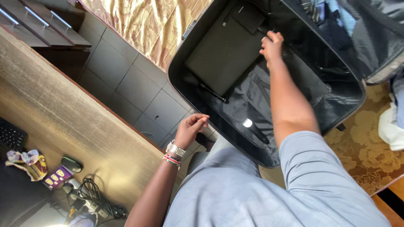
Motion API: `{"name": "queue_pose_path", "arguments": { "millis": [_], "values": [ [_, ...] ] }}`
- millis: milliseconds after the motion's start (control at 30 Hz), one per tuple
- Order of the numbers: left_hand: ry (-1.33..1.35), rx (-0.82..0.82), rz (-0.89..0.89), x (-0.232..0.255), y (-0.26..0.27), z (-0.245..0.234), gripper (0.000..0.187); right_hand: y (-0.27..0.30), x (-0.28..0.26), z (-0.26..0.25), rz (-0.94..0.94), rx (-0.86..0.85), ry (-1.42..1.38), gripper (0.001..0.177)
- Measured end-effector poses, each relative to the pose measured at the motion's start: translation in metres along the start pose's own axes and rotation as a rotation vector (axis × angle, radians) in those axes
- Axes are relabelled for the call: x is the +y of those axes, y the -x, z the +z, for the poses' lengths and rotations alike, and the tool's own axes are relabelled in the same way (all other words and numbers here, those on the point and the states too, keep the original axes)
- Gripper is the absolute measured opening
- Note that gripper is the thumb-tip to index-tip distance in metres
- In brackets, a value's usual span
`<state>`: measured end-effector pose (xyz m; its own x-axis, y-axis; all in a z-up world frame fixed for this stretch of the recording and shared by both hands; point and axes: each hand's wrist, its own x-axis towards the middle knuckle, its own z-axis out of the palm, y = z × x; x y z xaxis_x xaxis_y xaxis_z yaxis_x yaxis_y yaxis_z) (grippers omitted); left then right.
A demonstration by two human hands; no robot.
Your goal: The person unpacks a black bag and places its contents on a desk. They remove a notebook, a power adapter, two red cases, a power bank, a laptop, and a flashlight, setting each item on the desk or in a nearby tray.
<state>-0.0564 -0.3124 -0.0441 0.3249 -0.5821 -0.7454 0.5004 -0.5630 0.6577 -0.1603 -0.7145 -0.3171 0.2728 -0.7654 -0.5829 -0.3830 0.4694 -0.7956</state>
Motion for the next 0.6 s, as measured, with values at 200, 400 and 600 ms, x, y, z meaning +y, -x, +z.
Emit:
{"name": "queue_pose_path", "arguments": {
  "millis": [200,400,600],
  "values": [
    [0.036,0.017,-0.073,0.000,-0.009,0.003,0.030,-0.034,-0.006,-0.001,0.103,-0.107,-0.137,0.052],
    [0.094,0.006,-0.073,-0.003,-0.014,0.005,0.029,-0.001,-0.037,0.003,-0.071,-0.073,-0.238,0.026],
    [0.077,-0.004,-0.040,-0.003,-0.013,0.005,0.027,0.116,-0.125,0.007,-0.501,-0.318,-0.070,0.016]
  ]
}}
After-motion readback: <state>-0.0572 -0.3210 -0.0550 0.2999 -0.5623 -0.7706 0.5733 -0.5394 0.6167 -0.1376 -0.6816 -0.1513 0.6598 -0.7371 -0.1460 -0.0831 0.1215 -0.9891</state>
